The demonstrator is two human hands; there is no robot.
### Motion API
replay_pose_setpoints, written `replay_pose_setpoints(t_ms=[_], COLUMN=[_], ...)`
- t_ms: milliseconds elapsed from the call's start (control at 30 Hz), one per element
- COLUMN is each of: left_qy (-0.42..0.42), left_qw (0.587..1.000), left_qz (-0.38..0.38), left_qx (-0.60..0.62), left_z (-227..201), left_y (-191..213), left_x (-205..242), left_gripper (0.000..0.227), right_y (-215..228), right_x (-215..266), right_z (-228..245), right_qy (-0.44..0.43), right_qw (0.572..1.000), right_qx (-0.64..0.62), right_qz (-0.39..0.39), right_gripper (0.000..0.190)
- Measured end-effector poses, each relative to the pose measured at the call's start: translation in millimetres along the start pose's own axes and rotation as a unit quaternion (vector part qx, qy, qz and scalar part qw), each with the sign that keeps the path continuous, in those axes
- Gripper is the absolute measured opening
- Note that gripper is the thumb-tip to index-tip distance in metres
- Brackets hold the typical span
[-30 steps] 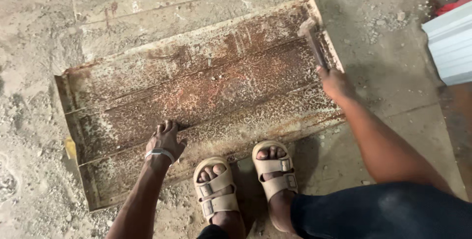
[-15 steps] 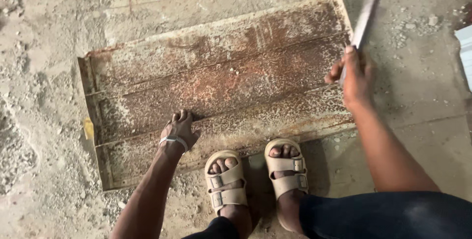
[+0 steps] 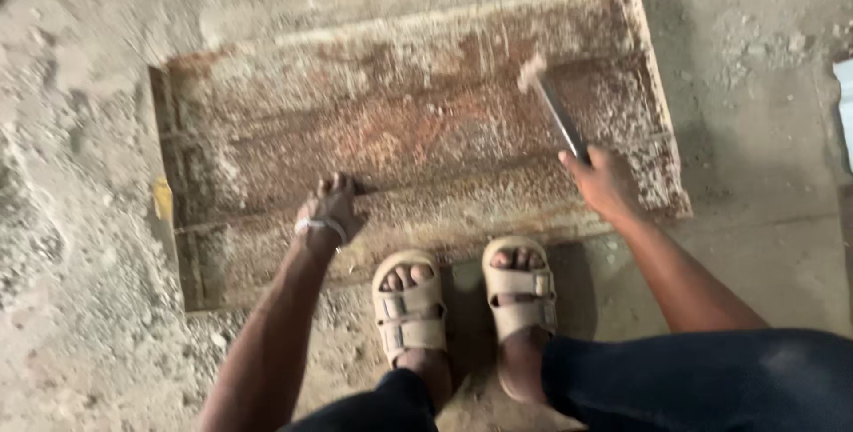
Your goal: The person uses a hammer to repeatedly strike a rectangular metal sheet placed on a concrete floor. The person holds the sheet with one hand while striking it with the other, then flips the sheet over and continues hammering the other side.
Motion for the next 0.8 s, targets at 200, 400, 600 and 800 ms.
replay_pose_setpoints(t_ms=[200,400,600,800], left_qy=[-0.025,-0.017,0.016,0.003], left_qw=[0.999,1.0,0.999,1.0], left_qz=[-0.023,-0.019,0.027,0.024], left_qx=[-0.016,-0.012,-0.017,-0.002], left_z=[-2.1,4.6,2.5,8.6], left_y=[-10.3,-19.3,-11.3,-2.6], left_x=[-8.9,-18.8,-18.5,-5.7], left_gripper=[0.074,0.08,0.084,0.086], right_y=[55.5,-3.4,-51.3,-11.4], right_x=[-15.7,-49.3,-28.8,-12.9], right_z=[73.1,92.4,46.9,90.8], right_qy=[0.074,0.102,-0.03,0.029], right_qw=[0.952,0.971,0.994,0.984], right_qx=[-0.276,-0.184,0.001,-0.167], right_qz=[-0.113,-0.109,0.102,0.056], right_gripper=[0.033,0.034,0.043,0.048])
Point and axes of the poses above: each hand's wrist, its own x-axis away from the middle knuckle, its own y-axis out of the back of the hand, z = x × y, the point moved 3 cm from there along -x, towards the middle knuckle, and after that the axes turned 9 degrees about y, right-handed, at the moved point
